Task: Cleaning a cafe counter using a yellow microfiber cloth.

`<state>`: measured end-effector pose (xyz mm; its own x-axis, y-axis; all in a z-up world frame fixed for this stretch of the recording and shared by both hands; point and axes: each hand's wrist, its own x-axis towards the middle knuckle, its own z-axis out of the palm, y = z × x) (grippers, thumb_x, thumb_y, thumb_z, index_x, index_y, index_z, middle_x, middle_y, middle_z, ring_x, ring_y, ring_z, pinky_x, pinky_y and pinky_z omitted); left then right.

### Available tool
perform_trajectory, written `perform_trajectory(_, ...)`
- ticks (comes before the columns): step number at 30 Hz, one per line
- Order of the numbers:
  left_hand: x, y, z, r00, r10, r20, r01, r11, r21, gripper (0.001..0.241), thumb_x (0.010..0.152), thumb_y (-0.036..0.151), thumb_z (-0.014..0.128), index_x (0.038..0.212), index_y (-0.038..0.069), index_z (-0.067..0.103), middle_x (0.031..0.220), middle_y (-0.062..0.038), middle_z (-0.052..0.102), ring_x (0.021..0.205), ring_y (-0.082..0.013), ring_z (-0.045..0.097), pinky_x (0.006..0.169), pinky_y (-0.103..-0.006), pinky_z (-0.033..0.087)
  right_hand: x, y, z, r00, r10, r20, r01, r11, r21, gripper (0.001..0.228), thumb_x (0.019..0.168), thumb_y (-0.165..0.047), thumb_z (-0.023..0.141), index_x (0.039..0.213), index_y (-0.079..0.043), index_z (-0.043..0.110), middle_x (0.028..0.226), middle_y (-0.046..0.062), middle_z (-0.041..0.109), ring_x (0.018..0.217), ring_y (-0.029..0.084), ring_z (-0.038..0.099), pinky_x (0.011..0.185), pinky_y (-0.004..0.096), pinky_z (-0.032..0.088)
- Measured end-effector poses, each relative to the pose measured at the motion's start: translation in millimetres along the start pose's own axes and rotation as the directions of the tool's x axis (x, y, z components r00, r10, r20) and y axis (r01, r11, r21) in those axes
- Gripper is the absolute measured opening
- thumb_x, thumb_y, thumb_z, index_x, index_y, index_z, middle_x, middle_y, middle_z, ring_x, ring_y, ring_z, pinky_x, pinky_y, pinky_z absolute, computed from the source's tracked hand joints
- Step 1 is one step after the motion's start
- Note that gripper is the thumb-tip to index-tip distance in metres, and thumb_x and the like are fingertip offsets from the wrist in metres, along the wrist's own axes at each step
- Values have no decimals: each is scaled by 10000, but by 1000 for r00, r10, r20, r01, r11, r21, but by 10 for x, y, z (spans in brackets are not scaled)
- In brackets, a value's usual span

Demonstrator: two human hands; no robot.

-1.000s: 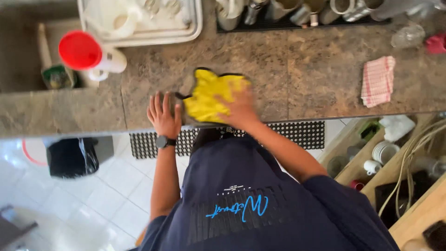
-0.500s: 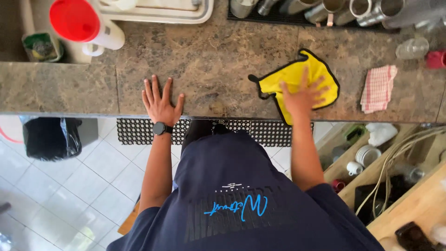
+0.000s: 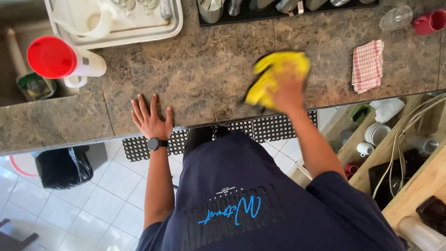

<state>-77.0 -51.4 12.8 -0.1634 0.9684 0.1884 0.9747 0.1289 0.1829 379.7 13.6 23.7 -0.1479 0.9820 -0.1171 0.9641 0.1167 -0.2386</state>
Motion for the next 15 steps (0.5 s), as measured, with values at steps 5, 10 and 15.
perform_trajectory(5,78,202,-302,1000,7,-9,-8,999,-53,616,1000,520,618,1490,146,620,1637,-163,339,1513,-414,262,1216,-558,217,559,-83,-88,957,288,9,-288,957,-15,743,1077,-580,453,1680,-220,213,1693,165,44,1526,463,3,1200,695,71)
perform_trajectory(10,45,127,-200,999,0,35,2,999,-42,608,1032,508,608,1520,146,604,1652,-162,298,1518,-404,241,1220,-550,198,360,-899,4,955,95,282,-68,992,-104,847,1002,-717,398,1669,-279,111,1696,100,-45,1533,412,-57,1224,673,17)
perform_trajectory(15,43,63,-141,1000,25,-4,-26,999,-36,590,935,449,738,1472,239,609,1622,-168,367,1500,-410,283,1185,-558,215,-347,-430,380,963,-269,10,268,961,67,635,939,-638,599,1494,-330,566,1653,124,371,1551,421,192,1201,659,111)
